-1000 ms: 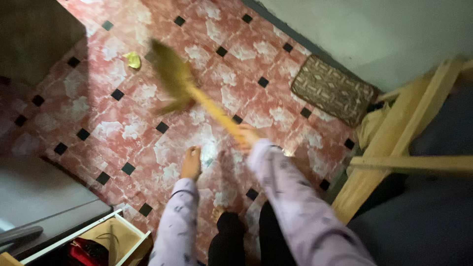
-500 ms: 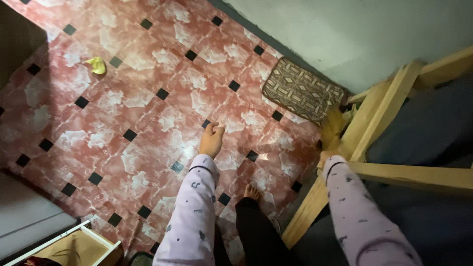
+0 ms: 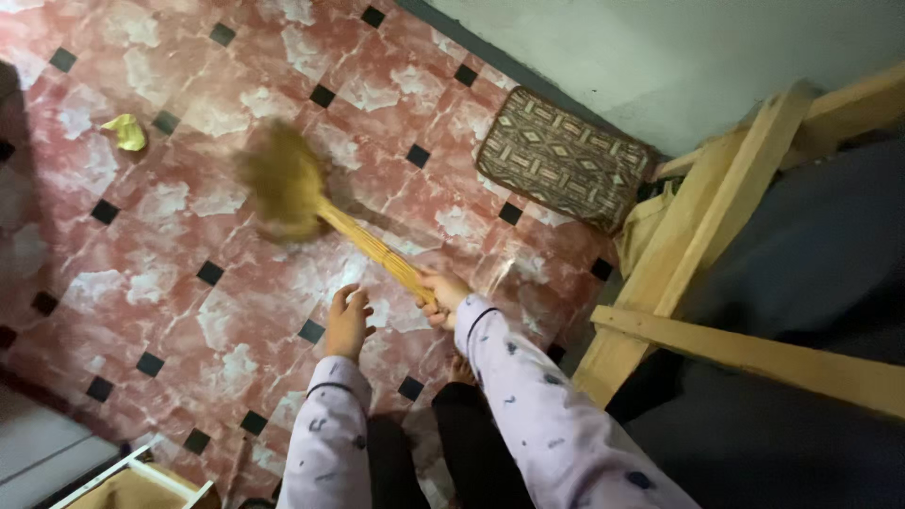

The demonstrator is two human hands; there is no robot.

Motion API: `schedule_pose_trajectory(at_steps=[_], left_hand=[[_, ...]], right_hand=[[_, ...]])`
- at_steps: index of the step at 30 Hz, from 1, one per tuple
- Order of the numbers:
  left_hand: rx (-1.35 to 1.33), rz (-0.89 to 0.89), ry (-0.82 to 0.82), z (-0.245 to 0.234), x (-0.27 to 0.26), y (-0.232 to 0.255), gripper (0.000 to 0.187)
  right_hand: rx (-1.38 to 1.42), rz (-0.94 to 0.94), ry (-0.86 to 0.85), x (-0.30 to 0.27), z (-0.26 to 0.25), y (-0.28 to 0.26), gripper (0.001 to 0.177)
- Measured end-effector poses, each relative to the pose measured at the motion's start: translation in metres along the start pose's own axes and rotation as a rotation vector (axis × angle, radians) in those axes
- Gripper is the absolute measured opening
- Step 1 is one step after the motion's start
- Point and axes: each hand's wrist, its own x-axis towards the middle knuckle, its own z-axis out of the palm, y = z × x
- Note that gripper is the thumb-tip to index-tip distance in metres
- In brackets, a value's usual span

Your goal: The person sweeps the floor with a broom, moving a rug and sweeping under furniture and behind a refrigerator.

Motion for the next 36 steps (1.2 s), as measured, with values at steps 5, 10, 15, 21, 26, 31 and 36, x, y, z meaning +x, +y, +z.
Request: schedule_pose_trajectory(at_steps=[5,10,15,21,26,31,36], left_hand=[[-0.089,-0.025,-0.058,0.038,0.01,-0.047,0.038],[-0.104,0.023,-0.167,0.089,0.045,-0.07,0.039],[-0.02,-0.08,-0.222,0.104,0.073,-0.058,0.043],[0.193,-0.071,-0.191,0.085,0.123,0.006,0.041],[0.289,-0.031,-0.101,0.075,0.191,0.08,0.043],[0.274,0.039,-0.148,0.091,0.236,0.122,0.044],[0.701,0.168,-0.104,0.161,0.271,0.111,0.044]], right_hand=[[-0.035,-0.214,0.186,-0.13,-0.047,-0.048,0.054],[-0.196,-0.181,0.765,-0.216,-0.185,-0.069,0.035],[-0.819,-0.185,1.141,-0.177,-0.318,-0.127,0.038],[-0.977,-0.261,1.022,-0.016,-0.283,-0.168,0.041],[-0.628,-0.258,0.631,0.084,-0.126,-0.199,0.044],[-0.159,-0.226,0.209,0.03,-0.108,-0.253,0.049],[-0.718,-0.398,0.346,-0.061,-0.159,-0.297,0.062]])
